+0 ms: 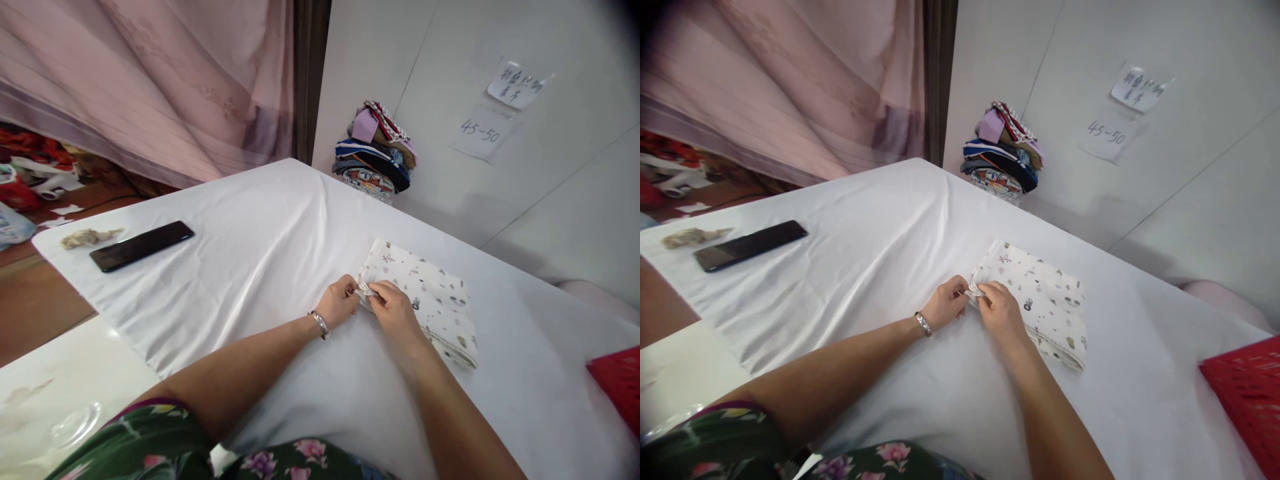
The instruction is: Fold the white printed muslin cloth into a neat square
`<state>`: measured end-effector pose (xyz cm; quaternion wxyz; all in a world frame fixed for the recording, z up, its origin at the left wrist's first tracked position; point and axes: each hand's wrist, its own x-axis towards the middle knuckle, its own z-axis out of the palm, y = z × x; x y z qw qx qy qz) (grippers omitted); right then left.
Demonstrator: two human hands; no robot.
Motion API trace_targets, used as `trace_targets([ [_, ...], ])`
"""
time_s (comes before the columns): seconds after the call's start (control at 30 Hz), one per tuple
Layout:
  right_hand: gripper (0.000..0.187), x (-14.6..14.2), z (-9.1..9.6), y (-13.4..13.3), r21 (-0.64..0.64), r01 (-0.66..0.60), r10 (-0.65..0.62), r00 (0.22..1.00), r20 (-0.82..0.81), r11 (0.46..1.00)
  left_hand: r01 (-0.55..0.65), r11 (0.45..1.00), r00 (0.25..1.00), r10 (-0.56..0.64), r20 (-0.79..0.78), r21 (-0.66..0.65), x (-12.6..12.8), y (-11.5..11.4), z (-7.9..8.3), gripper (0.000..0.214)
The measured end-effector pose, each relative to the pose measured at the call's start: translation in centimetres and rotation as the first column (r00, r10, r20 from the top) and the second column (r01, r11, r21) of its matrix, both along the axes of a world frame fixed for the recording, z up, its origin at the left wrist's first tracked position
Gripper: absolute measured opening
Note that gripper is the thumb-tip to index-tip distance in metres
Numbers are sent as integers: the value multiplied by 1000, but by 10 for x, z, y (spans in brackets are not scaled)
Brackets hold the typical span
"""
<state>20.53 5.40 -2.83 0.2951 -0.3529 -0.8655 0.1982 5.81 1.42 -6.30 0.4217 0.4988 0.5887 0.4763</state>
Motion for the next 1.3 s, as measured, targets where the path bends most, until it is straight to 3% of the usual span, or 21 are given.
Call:
trace_targets([
  [0.27, 21, 0, 2, -1, -9, 5, -6, 1000, -17, 1000, -4, 999, 1000, 4, -4, 43, 0, 0, -1, 9],
  [0.47, 20, 1, 1, 1, -51, 56, -61, 994, -92, 997, 3, 998, 996, 3, -94, 68, -3, -1, 1, 31],
  [0.67, 18, 2, -1, 3, -54, 38, -46, 989, -139, 998, 47, 997, 986, -37, -164, 55, -4, -5, 9, 36],
  [0.8, 18, 2, 0, 3, -41, 42, -48, 986, -162, 998, 54, 991, 973, -24, -231, 124, -3, -7, 12, 32],
  [1.03, 16, 3, 1, 3, -42, 37, -44, 985, -169, 998, 3, 998, 995, 3, -102, 61, -2, -6, 9, 27],
  [1.3, 17, 2, 1, 1, -17, 51, -53, 986, -157, 999, 0, 999, 978, 9, -207, 44, -6, -3, 10, 25],
])
